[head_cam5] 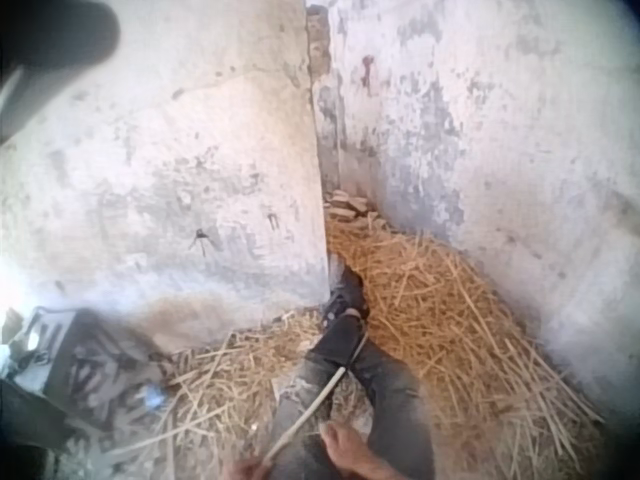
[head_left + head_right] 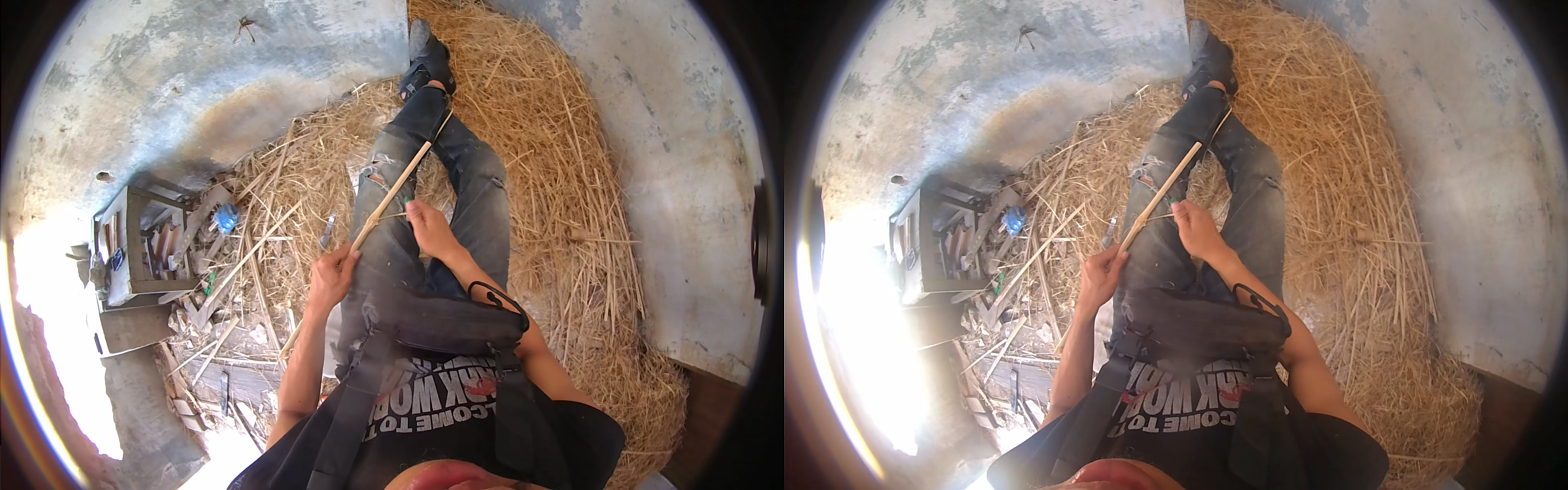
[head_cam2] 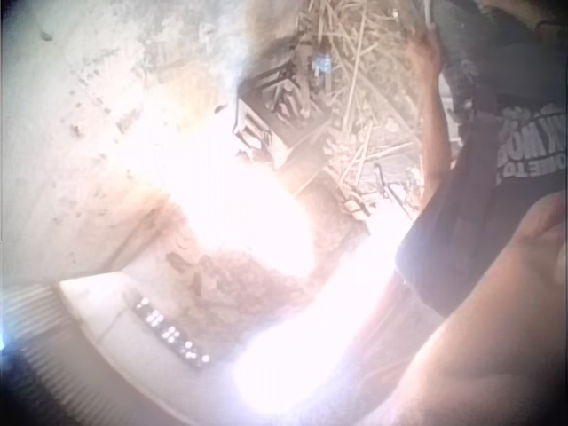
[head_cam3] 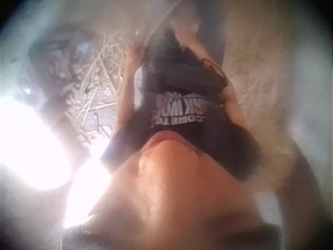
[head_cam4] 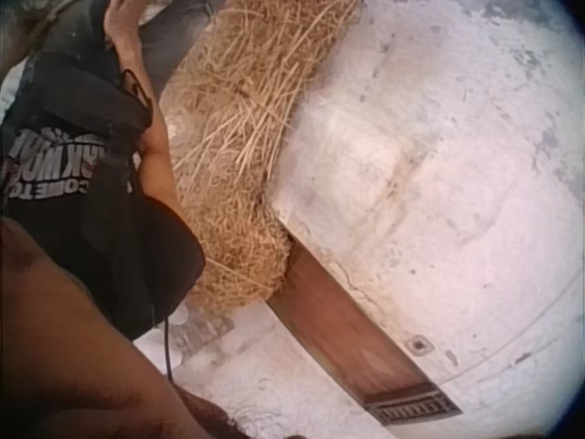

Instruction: The person sits on a pile of straw and uses a utility knife to whittle a piece of wood, repeatedly scraping the blade along its length to remove thin shavings.

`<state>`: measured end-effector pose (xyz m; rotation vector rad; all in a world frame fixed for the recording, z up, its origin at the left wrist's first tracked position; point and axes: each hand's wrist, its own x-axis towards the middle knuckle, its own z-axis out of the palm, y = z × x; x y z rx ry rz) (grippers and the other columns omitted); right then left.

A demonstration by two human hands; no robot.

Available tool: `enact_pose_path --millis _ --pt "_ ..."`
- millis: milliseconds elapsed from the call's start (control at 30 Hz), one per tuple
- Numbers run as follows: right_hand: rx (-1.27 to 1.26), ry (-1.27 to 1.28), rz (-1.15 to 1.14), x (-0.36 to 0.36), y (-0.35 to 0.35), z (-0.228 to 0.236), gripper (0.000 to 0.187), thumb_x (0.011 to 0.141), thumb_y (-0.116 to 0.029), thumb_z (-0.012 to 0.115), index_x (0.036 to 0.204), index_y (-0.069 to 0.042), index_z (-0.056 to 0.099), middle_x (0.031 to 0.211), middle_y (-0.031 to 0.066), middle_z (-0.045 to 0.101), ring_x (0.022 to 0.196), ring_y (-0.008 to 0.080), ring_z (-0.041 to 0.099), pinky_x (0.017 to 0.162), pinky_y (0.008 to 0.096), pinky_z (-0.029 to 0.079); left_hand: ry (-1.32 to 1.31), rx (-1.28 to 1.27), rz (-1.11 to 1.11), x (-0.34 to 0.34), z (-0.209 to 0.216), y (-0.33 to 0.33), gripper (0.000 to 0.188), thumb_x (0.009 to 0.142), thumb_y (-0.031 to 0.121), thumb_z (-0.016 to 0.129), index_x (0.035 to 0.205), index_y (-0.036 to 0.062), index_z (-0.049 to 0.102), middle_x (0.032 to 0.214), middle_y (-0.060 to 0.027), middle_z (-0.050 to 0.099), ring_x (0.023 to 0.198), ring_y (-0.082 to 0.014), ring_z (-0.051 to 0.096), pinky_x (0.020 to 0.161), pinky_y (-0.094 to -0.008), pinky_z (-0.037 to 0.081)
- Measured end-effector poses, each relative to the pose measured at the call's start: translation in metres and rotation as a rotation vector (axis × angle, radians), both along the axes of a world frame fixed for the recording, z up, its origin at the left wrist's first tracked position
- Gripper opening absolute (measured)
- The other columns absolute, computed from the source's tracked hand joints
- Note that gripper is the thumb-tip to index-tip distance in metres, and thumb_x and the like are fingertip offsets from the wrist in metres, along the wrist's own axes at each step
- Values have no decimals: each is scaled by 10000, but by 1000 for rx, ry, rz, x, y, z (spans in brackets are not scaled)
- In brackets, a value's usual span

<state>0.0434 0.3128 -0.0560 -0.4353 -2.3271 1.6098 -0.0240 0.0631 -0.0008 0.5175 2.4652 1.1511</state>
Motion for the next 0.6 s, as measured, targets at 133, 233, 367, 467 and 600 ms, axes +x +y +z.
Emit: enact_pose_path --millis 133,233,367,467,600 --pt "251 -185 105 -1 -10 13 573 1090 -496 455 961 34 631 736 268 664 704 469 667 665 547 505 -5 36 14 1 -8 -3 331 978 258 726 1237 53 748 737 -222 684 662 -228 687 653 -396 523" --pt "315 -168 129 -4 -18 16 603 1078 -525 462 937 38 627 709 277 667 720 484 682 667 578 515 -24 -45 -10 -1 8 4 329 977 257 727 1218 35 751 754 -234 692 682 -260 717 655 -406 526" --pt "428 -197 133 -5 -31 15 596 1078 -518 468 925 35 630 669 262 663 651 473 681 612 575 535 32 -98 -1 3 14 7 311 983 248 720 1181 10 750 754 -255 680 670 -337 716 632 -425 517" --pt "487 -184 120 -7 -34 12 584 1076 -509 479 903 29 624 634 246 656 601 457 676 561 561 539 149 -61 -42 6 11 4 292 987 235 719 1168 8 747 729 -253 661 659 -380 691 612 -435 508" --pt "534 -185 129 -5 -36 11 540 1075 -476 506 892 23 605 611 239 641 576 449 661 545 559 520 205 -80 -76 9 14 -6 282 979 210 726 1171 5 743 726 -236 660 656 -389 683 600 -444 506"
